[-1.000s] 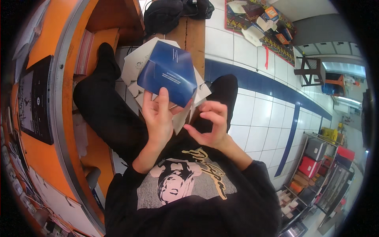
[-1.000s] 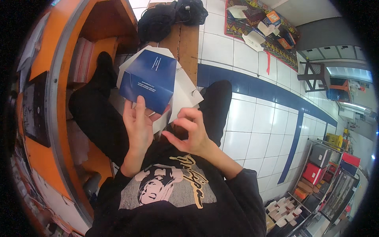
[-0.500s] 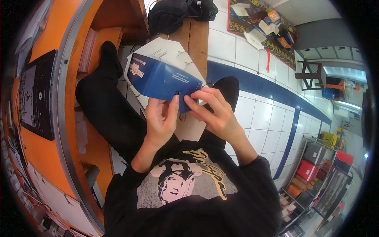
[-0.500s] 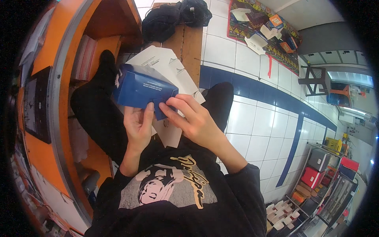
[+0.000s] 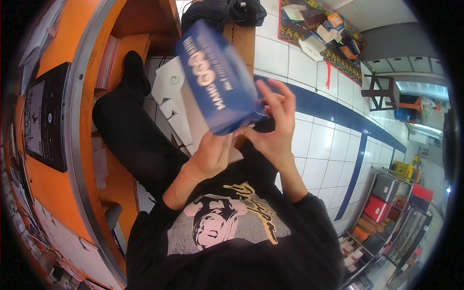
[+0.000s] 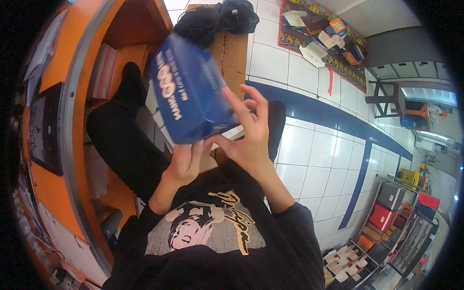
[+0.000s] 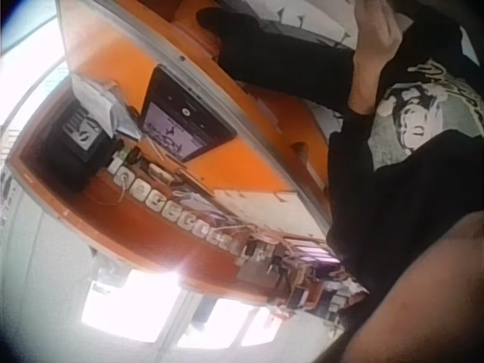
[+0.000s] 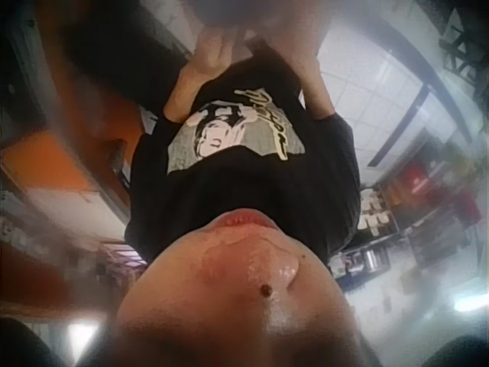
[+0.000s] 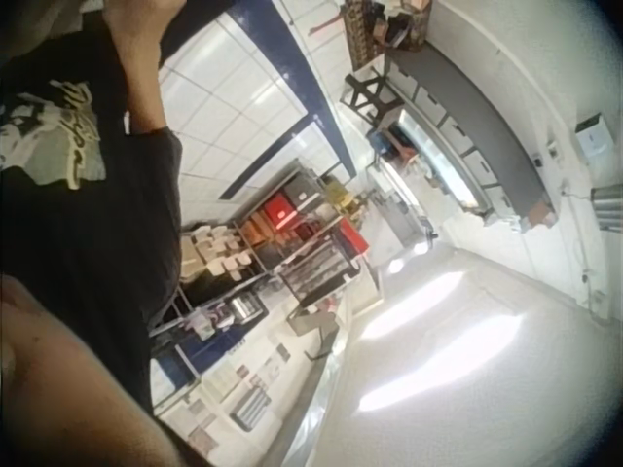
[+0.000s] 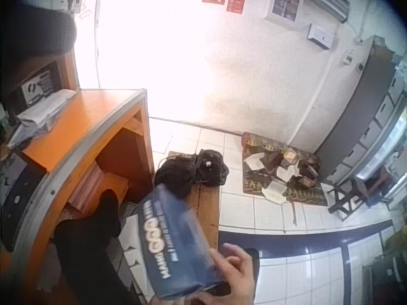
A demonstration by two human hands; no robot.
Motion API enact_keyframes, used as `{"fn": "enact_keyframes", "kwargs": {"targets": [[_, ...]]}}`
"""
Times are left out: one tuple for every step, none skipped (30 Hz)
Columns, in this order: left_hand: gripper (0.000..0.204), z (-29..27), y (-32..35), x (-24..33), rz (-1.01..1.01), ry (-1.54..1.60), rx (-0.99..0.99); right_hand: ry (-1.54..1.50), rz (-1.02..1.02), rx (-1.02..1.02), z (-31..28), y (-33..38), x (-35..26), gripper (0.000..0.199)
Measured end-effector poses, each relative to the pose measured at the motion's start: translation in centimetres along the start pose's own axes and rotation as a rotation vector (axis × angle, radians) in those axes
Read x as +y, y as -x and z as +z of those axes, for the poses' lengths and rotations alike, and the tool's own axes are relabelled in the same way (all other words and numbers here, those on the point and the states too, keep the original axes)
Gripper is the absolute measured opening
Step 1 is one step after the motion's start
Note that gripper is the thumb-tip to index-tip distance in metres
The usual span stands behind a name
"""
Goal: The person assembles cardboard food boxes by hand, folding the pre-cut flaps and sliding segments together to form the container shape.
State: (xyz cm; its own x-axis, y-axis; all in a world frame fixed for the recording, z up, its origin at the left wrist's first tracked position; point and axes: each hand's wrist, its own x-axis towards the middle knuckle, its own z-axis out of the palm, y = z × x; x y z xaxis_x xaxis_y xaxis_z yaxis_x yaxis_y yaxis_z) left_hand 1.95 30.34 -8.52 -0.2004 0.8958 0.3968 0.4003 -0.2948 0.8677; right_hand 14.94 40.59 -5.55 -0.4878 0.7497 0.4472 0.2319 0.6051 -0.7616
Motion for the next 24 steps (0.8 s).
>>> {"fn": "enact_keyframes", "kwargs": {"targets": [[0.025, 0.0, 0.0, 0.0, -0.028, 0.083, -0.057, 0.074, 0.076, -0.029, -0.3, -0.3, -0.1, 0.077], [0.025, -0.1, 0.1, 0.0, -0.061, 0.161, -0.112, 0.064, 0.103, -0.071, -0.3, 0.1, 0.0, 0.077], [0.024, 0.1, 0.1, 0.0, -0.021, 0.132, -0.093, 0.078, 0.103, -0.066, -0.4, 0.6, 0.2, 0.077], [0.023, 0.4, 0.2, -0.1, 0.019, 0.102, -0.074, 0.051, 0.088, -0.150, -0.5, 1.2, 0.6, 0.074], [0.022, 0.7, 0.2, -0.2, 0.058, 0.073, -0.055, 0.024, 0.074, -0.233, -0.6, 1.5, 0.6, 0.072], [0.018, 1.3, 0.3, -0.7, -0.072, 0.121, -0.029, 0.020, 0.068, -0.270, -0.6, 1.7, 0.4, 0.067], [0.018, 1.5, 0.5, -0.9, -0.064, 0.128, -0.032, 0.029, 0.068, -0.265, -0.8, 1.7, 0.5, 0.067], [0.019, 1.4, 0.6, -1.1, -0.090, 0.156, -0.035, 0.005, 0.070, -0.294, -0.9, 1.8, 0.7, 0.064], [0.021, 1.3, 0.6, -1.1, -0.116, 0.178, -0.039, -0.024, 0.070, -0.322, -1.0, 1.9, 0.9, 0.062], [0.015, 1.8, 1.0, -1.7, -0.136, 0.117, -0.069, -0.064, 0.127, -0.356, -1.2, 2.1, 1.2, 0.062], [0.015, 2.0, 0.9, -1.9, -0.131, 0.119, -0.071, -0.060, 0.126, -0.352, -1.4, 2.4, 1.8, 0.062], [0.014, 2.2, 0.7, -1.9, -0.056, 0.044, -0.045, -0.109, 0.151, -0.397, -1.4, 2.7, 2.4, 0.059], [0.013, 2.4, 0.4, -1.8, 0.018, -0.031, -0.017, -0.158, 0.176, -0.442, -1.4, 2.8, 2.7, 0.057], [0.013, 2.8, 0.0, -1.4, -0.013, 0.037, 0.056, -0.157, 0.172, -0.439, -1.3, 2.9, 2.6, 0.057], [0.013, 3.2, 0.0, -1.2, -0.008, 0.039, 0.054, -0.337, 0.322, -0.357, -0.8, 3.0, 1.9, 0.055], [0.019, 3.6, 0.4, -1.2, -0.151, 0.158, 0.112, -0.517, 0.470, -0.272, -0.3, 3.2, 1.4, 0.057], [0.028, 3.5, 0.6, -1.6, -0.164, 0.126, 0.066, -0.516, 0.467, -0.270, 0.3, 3.4, 1.1, 0.057], [0.038, 3.5, 0.8, -2.1, -0.173, 0.098, 0.012, -0.559, 0.380, -0.193, 0.8, 4.0, 1.3, 0.067], [0.038, 3.5, 0.5, -2.1, -0.172, 0.099, 0.010, -0.601, 0.392, -0.120, 1.5, 4.6, 1.5, 0.080], [0.042, 3.5, 0.1, -1.8, -0.112, 0.007, -0.103, -0.641, 0.398, -0.047, 2.3, 5.2, 1.8, 0.094], [0.046, 3.2, -0.3, -1.4, -0.052, -0.087, -0.215, -0.704, 0.452, 0.082, 2.4, 4.7, 1.4, 0.083], [0.051, 2.5, -0.7, -0.7, 0.017, -0.163, -0.143, -0.773, 0.515, 0.137, 1.9, 3.8, 1.1, 0.081], [0.056, 1.5, -1.2, -0.7, 0.037, -0.167, -0.019, -0.840, 0.578, 0.192, 1.2, 3.0, 1.1, 0.079], [0.059, 0.2, -1.6, -0.9, 0.025, -0.096, 0.208, -0.834, 0.561, 0.260, 0.8, 2.7, 1.8, 0.077]]}}
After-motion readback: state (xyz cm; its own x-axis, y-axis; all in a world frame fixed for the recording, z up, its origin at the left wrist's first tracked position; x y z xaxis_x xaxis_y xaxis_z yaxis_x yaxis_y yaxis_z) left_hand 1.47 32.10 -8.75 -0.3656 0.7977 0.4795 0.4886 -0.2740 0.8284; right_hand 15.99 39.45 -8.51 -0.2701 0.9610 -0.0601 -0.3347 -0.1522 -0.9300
